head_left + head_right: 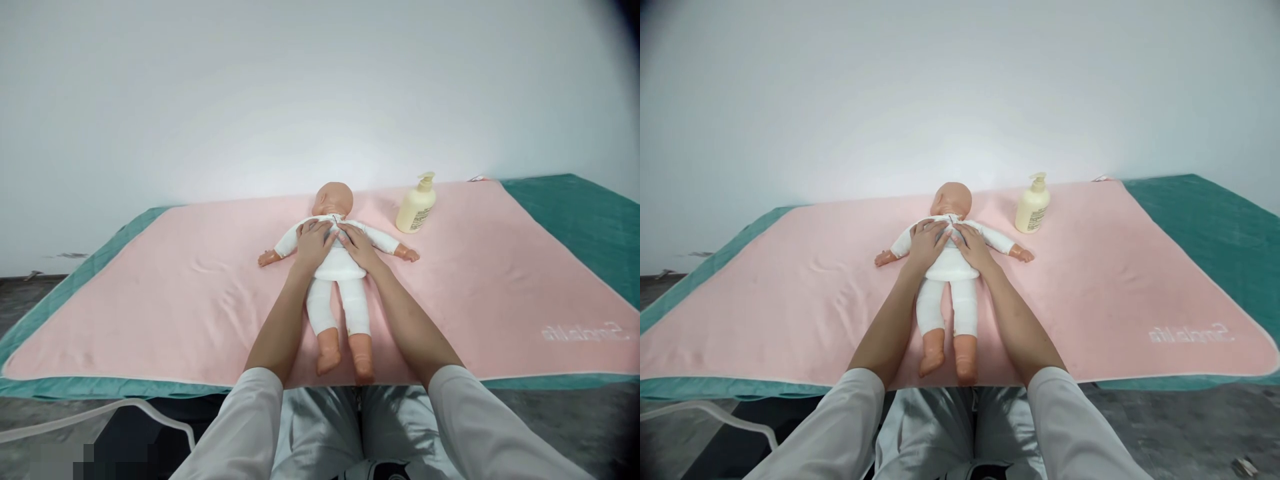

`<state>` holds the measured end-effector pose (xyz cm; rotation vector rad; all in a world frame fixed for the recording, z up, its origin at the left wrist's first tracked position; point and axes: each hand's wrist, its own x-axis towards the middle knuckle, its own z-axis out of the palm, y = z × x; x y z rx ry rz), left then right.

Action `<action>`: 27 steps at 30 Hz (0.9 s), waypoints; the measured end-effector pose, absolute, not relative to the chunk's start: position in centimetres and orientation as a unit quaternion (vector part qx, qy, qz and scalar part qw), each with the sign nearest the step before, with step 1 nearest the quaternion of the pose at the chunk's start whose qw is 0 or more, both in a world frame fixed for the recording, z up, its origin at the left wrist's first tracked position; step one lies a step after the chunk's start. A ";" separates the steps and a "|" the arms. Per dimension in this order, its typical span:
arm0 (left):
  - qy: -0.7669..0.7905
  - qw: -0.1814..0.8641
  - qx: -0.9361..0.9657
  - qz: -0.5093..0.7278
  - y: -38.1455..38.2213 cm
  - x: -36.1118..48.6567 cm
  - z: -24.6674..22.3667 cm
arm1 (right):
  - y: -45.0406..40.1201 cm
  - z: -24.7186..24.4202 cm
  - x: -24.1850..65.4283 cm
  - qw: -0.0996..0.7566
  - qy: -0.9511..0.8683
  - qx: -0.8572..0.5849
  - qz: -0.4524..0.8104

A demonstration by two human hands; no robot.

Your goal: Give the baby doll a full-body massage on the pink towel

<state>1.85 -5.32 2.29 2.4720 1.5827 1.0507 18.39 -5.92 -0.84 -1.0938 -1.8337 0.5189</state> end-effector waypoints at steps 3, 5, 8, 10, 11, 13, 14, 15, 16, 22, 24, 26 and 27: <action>0.508 0.003 0.780 0.364 -5.8 1.7 2.2 | -6.2 -0.8 18.4 0.468 -0.736 -0.439 0.215; 0.503 -0.010 0.768 0.397 -6.4 1.5 2.3 | -6.5 -1.0 18.4 0.488 -0.729 -0.435 0.202; 0.488 -0.022 0.753 0.441 -7.4 1.3 2.4 | -7.4 -1.3 18.6 0.522 -0.709 -0.447 0.160; 0.483 -0.025 0.747 0.456 -8.1 1.2 2.3 | -8.3 -1.3 18.6 0.538 -0.697 -0.455 0.136; 0.482 -0.024 0.745 0.460 -8.5 1.2 2.3 | -8.8 -1.3 18.6 0.544 -0.694 -0.455 0.126; 0.477 -0.017 0.748 0.462 -9.2 1.2 2.1 | -9.9 -1.0 18.4 0.552 -0.693 -0.450 0.112; 0.472 -0.009 0.752 0.460 -9.6 1.1 2.1 | -10.4 -0.9 18.2 0.553 -0.695 -0.447 0.109; 0.465 0.001 0.759 0.455 -10.1 1.1 2.0 | -11.0 -0.9 18.0 0.553 -0.696 -0.445 0.108; 0.459 0.010 0.766 0.451 -10.6 1.0 1.9 | -11.5 -0.8 17.8 0.552 -0.697 -0.443 0.110; 0.405 0.051 0.802 0.436 -12.7 0.2 1.4 | -14.4 -1.4 17.6 0.557 -0.697 -0.438 0.110; 0.402 0.064 0.803 0.435 -12.9 0.1 1.2 | -15.0 -1.6 17.9 0.557 -0.694 -0.442 0.113; 0.404 0.074 0.803 0.431 -12.8 0.1 1.2 | -15.2 -1.8 18.0 0.554 -0.695 -0.444 0.118; 0.404 0.079 0.804 0.428 -12.8 0.1 1.2 | -15.2 -1.8 18.1 0.550 -0.696 -0.445 0.120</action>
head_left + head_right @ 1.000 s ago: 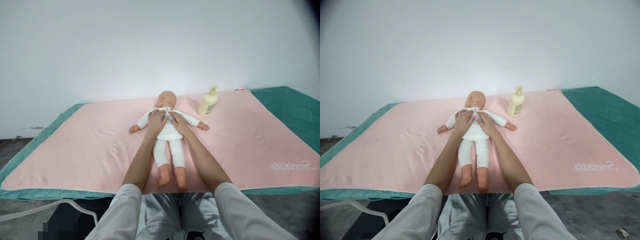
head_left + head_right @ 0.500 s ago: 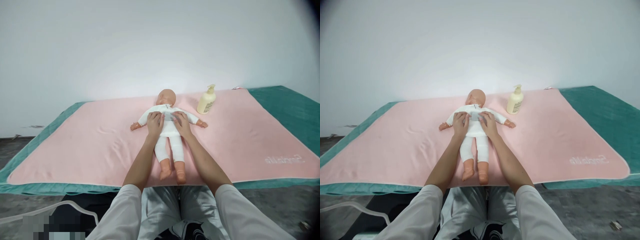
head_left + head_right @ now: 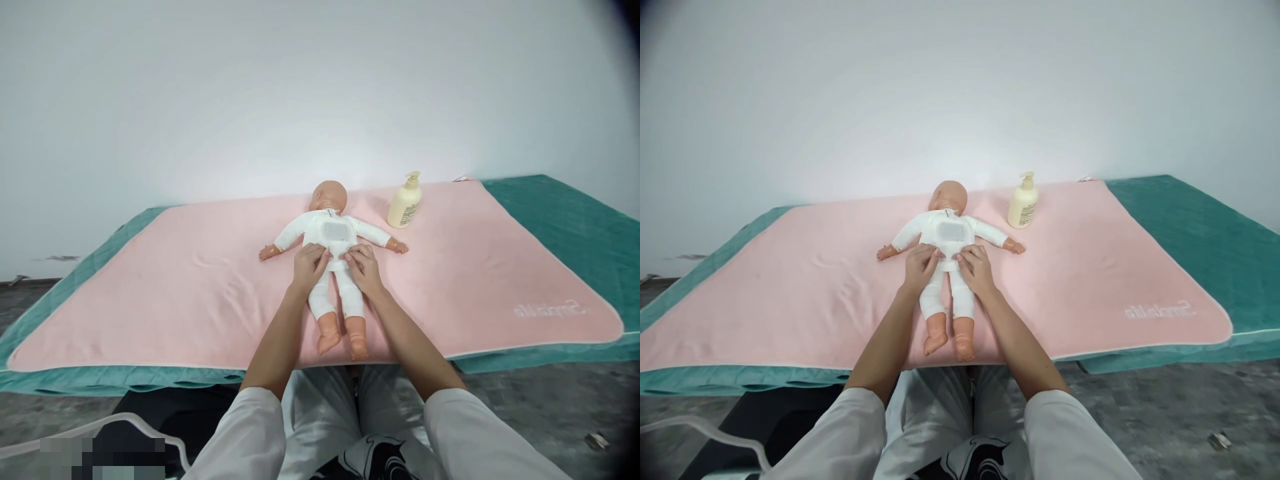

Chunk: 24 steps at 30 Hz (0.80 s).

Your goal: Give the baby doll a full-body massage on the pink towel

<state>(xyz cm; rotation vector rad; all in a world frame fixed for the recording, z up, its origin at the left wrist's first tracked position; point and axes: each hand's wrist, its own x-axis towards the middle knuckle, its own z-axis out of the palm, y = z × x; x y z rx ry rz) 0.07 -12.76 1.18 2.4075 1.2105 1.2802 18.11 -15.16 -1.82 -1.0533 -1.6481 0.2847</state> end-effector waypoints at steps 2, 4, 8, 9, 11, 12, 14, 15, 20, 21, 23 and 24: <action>0.404 0.089 0.808 0.420 -12.6 0.1 1.2 | -14.9 -1.9 18.2 0.542 -0.701 -0.447 0.123; 0.404 0.101 0.811 0.410 -12.4 0.1 1.2 | -14.5 -2.0 18.2 0.533 -0.705 -0.449 0.130; 0.408 0.125 0.816 0.390 -12.2 0.1 1.4 | -13.8 -2.2 18.2 0.521 -0.706 -0.454 0.154; 0.411 0.129 0.815 0.388 -12.2 0.2 1.4 | -13.7 -2.3 18.2 0.521 -0.706 -0.454 0.157; 0.416 0.135 0.813 0.384 -12.2 0.2 1.5 | -13.6 -2.4 18.2 0.520 -0.704 -0.456 0.160; 0.417 0.139 0.813 0.382 -12.2 0.2 1.5 | -13.6 -2.4 18.2 0.520 -0.703 -0.457 0.161; 0.416 0.143 0.812 0.383 -12.2 0.2 1.5 | -13.6 -2.4 18.2 0.522 -0.703 -0.458 0.157; 0.414 0.142 0.812 0.385 -12.2 0.2 1.5 | -13.7 -2.4 18.2 0.523 -0.703 -0.457 0.153; 0.399 0.117 0.809 0.415 -12.0 0.0 1.1 | -13.9 -2.1 18.2 0.534 -0.711 -0.440 0.122; 0.399 0.111 0.809 0.417 -12.0 0.0 1.0 | -14.0 -2.1 18.1 0.536 -0.714 -0.435 0.119; 0.401 0.098 0.809 0.418 -11.8 -0.1 0.9 | -14.0 -1.9 18.1 0.538 -0.717 -0.428 0.114; 0.401 0.093 0.809 0.421 -11.7 -0.1 0.8 | -14.1 -1.9 18.1 0.536 -0.719 -0.427 0.114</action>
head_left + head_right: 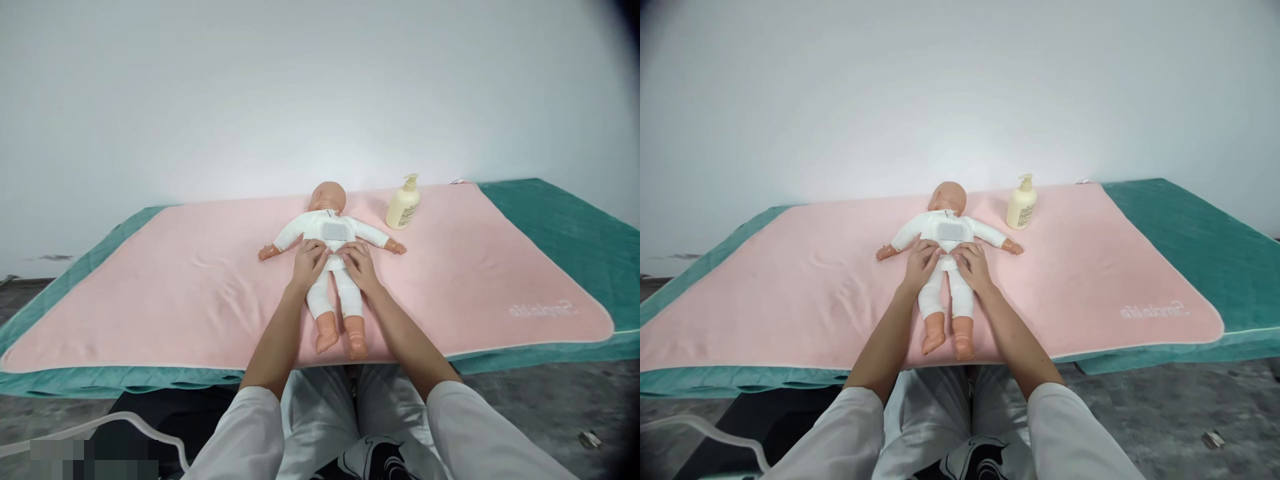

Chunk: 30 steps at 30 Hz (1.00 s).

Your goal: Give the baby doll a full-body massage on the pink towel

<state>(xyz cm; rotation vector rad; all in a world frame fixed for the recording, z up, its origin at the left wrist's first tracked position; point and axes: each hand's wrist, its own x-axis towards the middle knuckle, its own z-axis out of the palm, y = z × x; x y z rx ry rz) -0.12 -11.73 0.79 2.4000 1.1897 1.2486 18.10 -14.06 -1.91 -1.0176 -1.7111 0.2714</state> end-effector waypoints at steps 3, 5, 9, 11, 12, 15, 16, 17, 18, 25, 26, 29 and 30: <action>0.397 0.090 0.808 0.427 -11.6 -0.2 0.7 | -14.1 -1.9 18.1 0.527 -0.721 -0.434 0.119; 0.402 0.098 0.808 0.418 -11.5 -0.2 0.6 | -14.0 -1.9 18.1 0.526 -0.718 -0.437 0.125; 0.411 0.121 0.809 0.403 -11.4 -0.2 0.7 | -13.8 -2.1 18.1 0.532 -0.709 -0.443 0.136; 0.404 0.126 0.810 0.406 -11.3 -0.2 0.7 | -13.6 -2.2 18.1 0.530 -0.707 -0.447 0.138; 0.401 0.128 0.810 0.408 -11.3 -0.2 0.7 | -13.5 -2.3 18.1 0.528 -0.707 -0.449 0.139; 0.392 0.133 0.812 0.411 -11.1 -0.2 0.6 | -13.2 -2.5 18.1 0.526 -0.707 -0.451 0.143; 0.389 0.135 0.813 0.411 -11.1 -0.2 0.6 | -13.1 -2.5 18.1 0.526 -0.707 -0.451 0.144; 0.386 0.135 0.814 0.412 -11.0 -0.2 0.6 | -13.0 -2.5 18.2 0.526 -0.707 -0.450 0.145; 0.384 0.134 0.815 0.412 -11.0 -0.2 0.6 | -13.0 -2.5 18.2 0.526 -0.708 -0.449 0.144; 0.356 0.099 0.825 0.427 -11.1 -0.4 0.4 | -13.2 -2.5 18.2 0.529 -0.713 -0.442 0.131; 0.355 0.094 0.824 0.432 -11.2 -0.4 0.5 | -13.3 -2.5 18.1 0.532 -0.714 -0.436 0.127; 0.356 0.078 0.818 0.444 -11.3 -0.3 0.6 | -13.6 -2.5 18.1 0.541 -0.718 -0.420 0.121; 0.358 0.075 0.817 0.445 -11.3 -0.3 0.7 | -13.6 -2.5 18.1 0.542 -0.720 -0.416 0.120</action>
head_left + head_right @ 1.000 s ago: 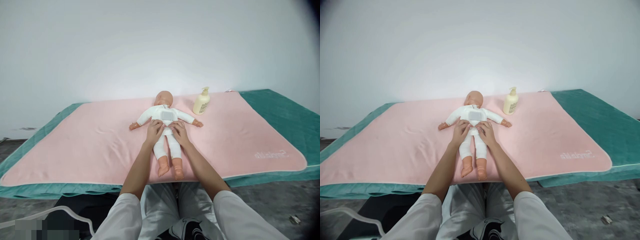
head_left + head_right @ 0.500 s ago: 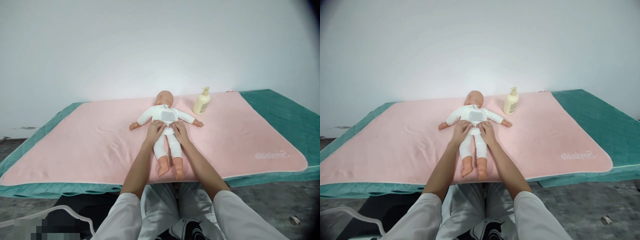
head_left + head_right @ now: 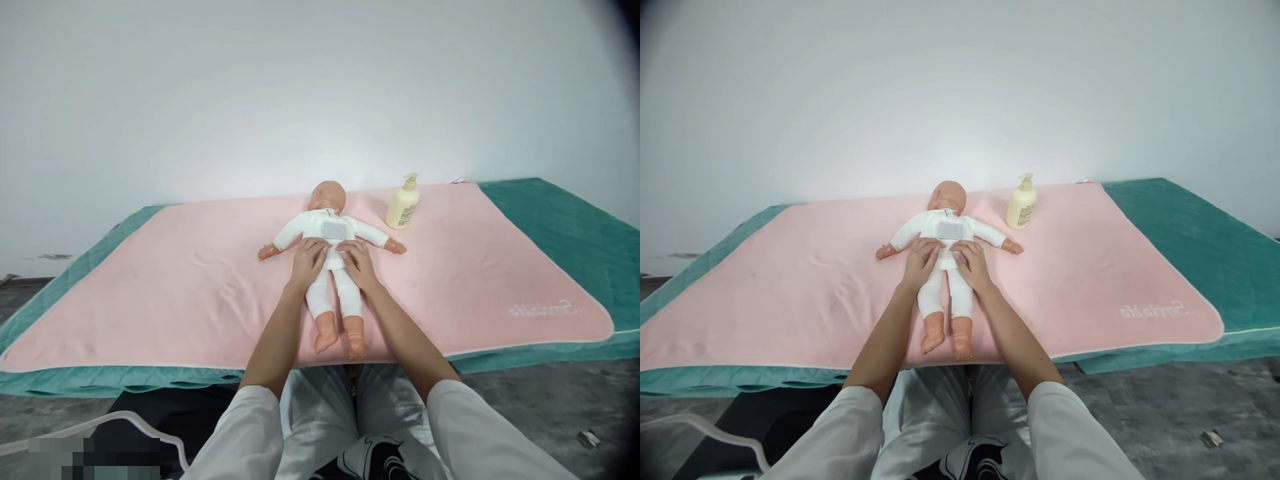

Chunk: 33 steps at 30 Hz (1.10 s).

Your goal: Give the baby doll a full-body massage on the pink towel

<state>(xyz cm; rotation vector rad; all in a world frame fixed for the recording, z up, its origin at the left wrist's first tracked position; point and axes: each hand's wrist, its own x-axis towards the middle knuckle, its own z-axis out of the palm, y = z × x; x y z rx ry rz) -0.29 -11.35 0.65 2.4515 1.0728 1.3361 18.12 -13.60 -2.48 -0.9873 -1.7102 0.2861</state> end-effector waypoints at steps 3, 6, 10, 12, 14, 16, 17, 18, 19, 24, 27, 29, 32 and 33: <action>0.369 0.073 0.813 0.444 -11.4 -0.3 0.8 | -13.6 -2.5 18.1 0.536 -0.728 -0.410 0.124; 0.378 0.076 0.815 0.433 -11.4 -0.3 0.8 | -13.5 -2.4 18.1 0.528 -0.728 -0.417 0.132; 0.386 0.087 0.820 0.414 -11.2 -0.3 0.7 | -13.4 -2.3 18.1 0.534 -0.709 -0.438 0.142; 0.389 0.094 0.822 0.404 -11.1 -0.3 0.7 | -13.3 -2.3 18.1 0.535 -0.700 -0.450 0.144; 0.388 0.102 0.825 0.398 -11.0 -0.3 0.6 | -13.2 -2.3 18.0 0.534 -0.693 -0.463 0.143; 0.386 0.110 0.826 0.396 -11.0 -0.3 0.6 | -13.0 -2.3 18.0 0.532 -0.688 -0.473 0.139; 0.387 0.113 0.826 0.393 -10.9 -0.3 0.6 | -12.8 -2.3 18.0 0.532 -0.687 -0.475 0.138; 0.390 0.114 0.827 0.389 -10.9 -0.2 0.7 | -12.6 -2.3 18.0 0.533 -0.686 -0.476 0.138; 0.395 0.115 0.827 0.382 -10.9 -0.2 0.9 | -12.2 -2.1 18.1 0.534 -0.685 -0.476 0.141; 0.459 0.134 0.828 0.292 -9.5 0.6 3.4 | -9.7 -1.0 18.7 0.516 -0.684 -0.471 0.209; 0.490 0.148 0.826 0.235 -8.2 1.2 5.2 | -8.2 -0.1 19.1 0.490 -0.704 -0.451 0.247; 0.498 0.134 0.826 0.228 -7.6 1.4 5.6 | -7.5 0.3 19.1 0.486 -0.710 -0.438 0.260; 0.496 0.138 0.815 0.268 -7.2 1.2 5.0 | -7.1 0.6 19.2 0.493 -0.713 -0.415 0.276; 0.490 0.152 0.807 0.294 -7.2 1.1 4.5 | -7.0 0.6 19.1 0.505 -0.711 -0.408 0.270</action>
